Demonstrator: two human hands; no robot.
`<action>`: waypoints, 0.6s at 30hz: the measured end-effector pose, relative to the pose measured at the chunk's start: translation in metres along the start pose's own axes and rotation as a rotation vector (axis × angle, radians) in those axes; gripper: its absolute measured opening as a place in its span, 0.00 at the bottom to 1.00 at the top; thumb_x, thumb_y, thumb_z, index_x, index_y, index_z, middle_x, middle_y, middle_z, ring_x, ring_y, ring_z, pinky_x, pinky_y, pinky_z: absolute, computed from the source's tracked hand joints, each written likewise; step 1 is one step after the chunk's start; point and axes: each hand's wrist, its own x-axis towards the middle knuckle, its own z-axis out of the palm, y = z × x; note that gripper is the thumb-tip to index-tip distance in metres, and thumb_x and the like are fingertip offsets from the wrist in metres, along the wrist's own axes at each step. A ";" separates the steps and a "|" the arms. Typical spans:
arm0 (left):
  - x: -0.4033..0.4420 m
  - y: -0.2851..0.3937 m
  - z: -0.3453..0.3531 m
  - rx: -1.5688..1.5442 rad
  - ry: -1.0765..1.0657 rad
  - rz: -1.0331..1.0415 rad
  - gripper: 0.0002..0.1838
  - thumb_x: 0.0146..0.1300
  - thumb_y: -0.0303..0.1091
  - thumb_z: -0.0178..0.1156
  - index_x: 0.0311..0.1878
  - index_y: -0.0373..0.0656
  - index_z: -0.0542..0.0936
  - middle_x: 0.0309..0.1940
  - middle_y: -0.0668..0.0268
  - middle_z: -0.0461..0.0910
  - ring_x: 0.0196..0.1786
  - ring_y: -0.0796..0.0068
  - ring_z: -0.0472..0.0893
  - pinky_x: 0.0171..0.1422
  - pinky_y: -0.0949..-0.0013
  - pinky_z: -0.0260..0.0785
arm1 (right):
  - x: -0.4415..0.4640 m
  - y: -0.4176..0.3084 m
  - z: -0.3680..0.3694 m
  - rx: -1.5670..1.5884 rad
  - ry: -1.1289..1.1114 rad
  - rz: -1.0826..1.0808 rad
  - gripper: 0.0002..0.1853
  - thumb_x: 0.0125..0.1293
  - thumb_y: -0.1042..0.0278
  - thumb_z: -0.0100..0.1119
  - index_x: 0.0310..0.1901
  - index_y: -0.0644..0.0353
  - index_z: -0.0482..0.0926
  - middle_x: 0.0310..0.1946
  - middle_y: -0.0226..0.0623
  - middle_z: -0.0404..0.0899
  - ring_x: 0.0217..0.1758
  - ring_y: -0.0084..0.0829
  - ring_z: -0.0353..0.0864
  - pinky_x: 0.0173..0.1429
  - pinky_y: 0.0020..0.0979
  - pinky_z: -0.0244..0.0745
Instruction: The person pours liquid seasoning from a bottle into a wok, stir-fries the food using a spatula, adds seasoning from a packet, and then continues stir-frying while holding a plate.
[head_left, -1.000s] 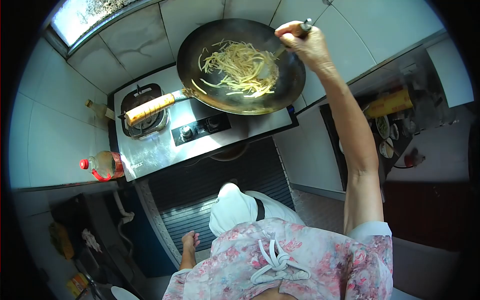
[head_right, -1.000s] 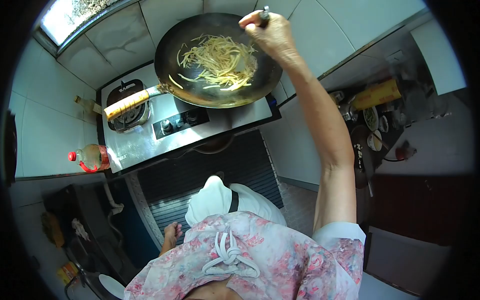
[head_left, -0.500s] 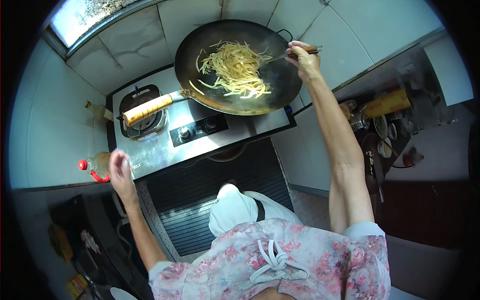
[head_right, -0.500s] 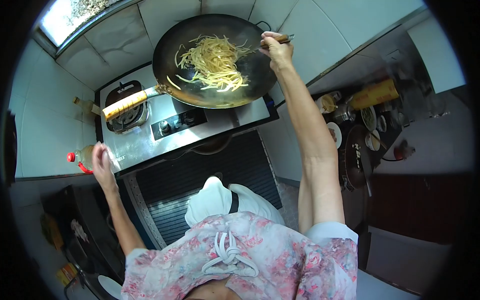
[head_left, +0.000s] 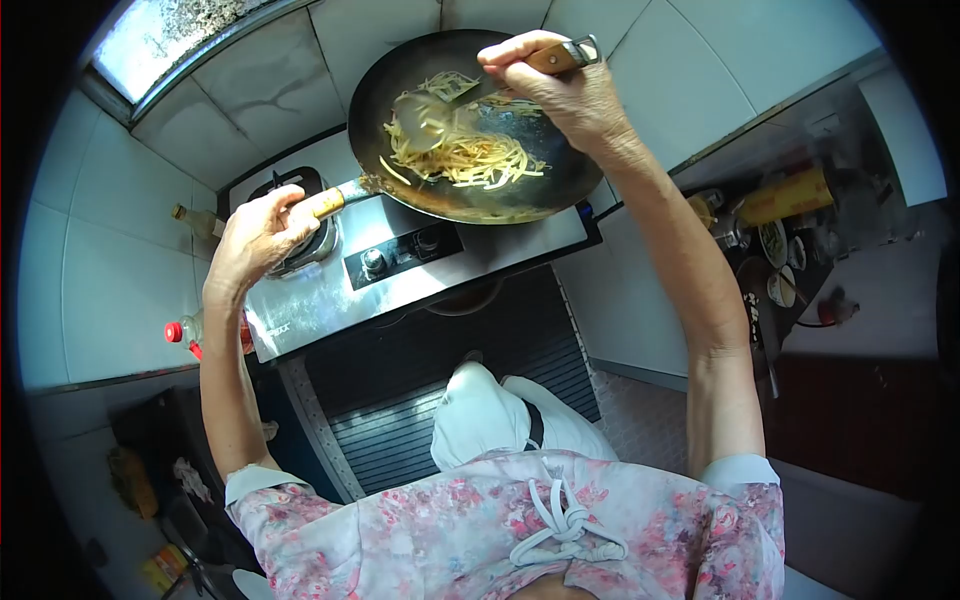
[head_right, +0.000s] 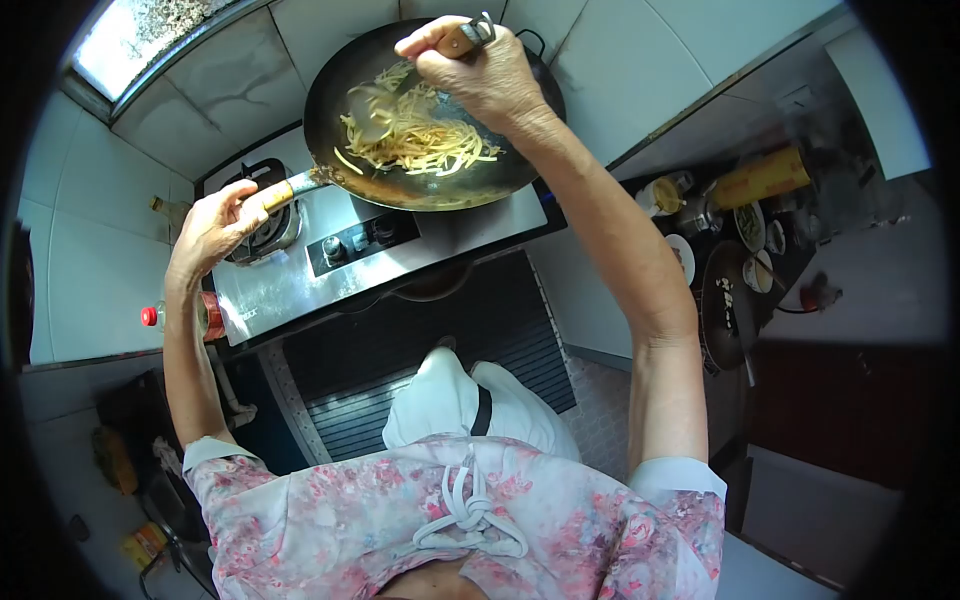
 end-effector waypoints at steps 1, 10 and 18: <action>0.003 0.005 -0.001 0.039 -0.039 -0.024 0.22 0.58 0.42 0.65 0.50 0.35 0.79 0.33 0.56 0.82 0.35 0.70 0.80 0.46 0.69 0.72 | -0.002 0.001 0.004 0.079 -0.016 0.040 0.06 0.60 0.73 0.60 0.38 0.57 0.86 0.36 0.28 0.86 0.39 0.19 0.83 0.49 0.23 0.79; 0.008 0.010 -0.004 0.112 -0.123 -0.084 0.18 0.58 0.43 0.62 0.40 0.35 0.81 0.24 0.55 0.77 0.28 0.66 0.76 0.41 0.65 0.70 | -0.011 0.041 -0.005 -0.271 -0.262 0.004 0.06 0.61 0.79 0.57 0.38 0.64 0.81 0.37 0.30 0.84 0.42 0.19 0.80 0.56 0.24 0.75; 0.011 0.002 -0.003 0.210 -0.116 -0.075 0.18 0.55 0.42 0.67 0.40 0.36 0.82 0.24 0.56 0.79 0.30 0.64 0.79 0.41 0.63 0.72 | -0.009 0.012 -0.074 -0.416 0.096 0.059 0.07 0.59 0.72 0.59 0.37 0.57 0.85 0.33 0.27 0.84 0.35 0.18 0.81 0.44 0.22 0.77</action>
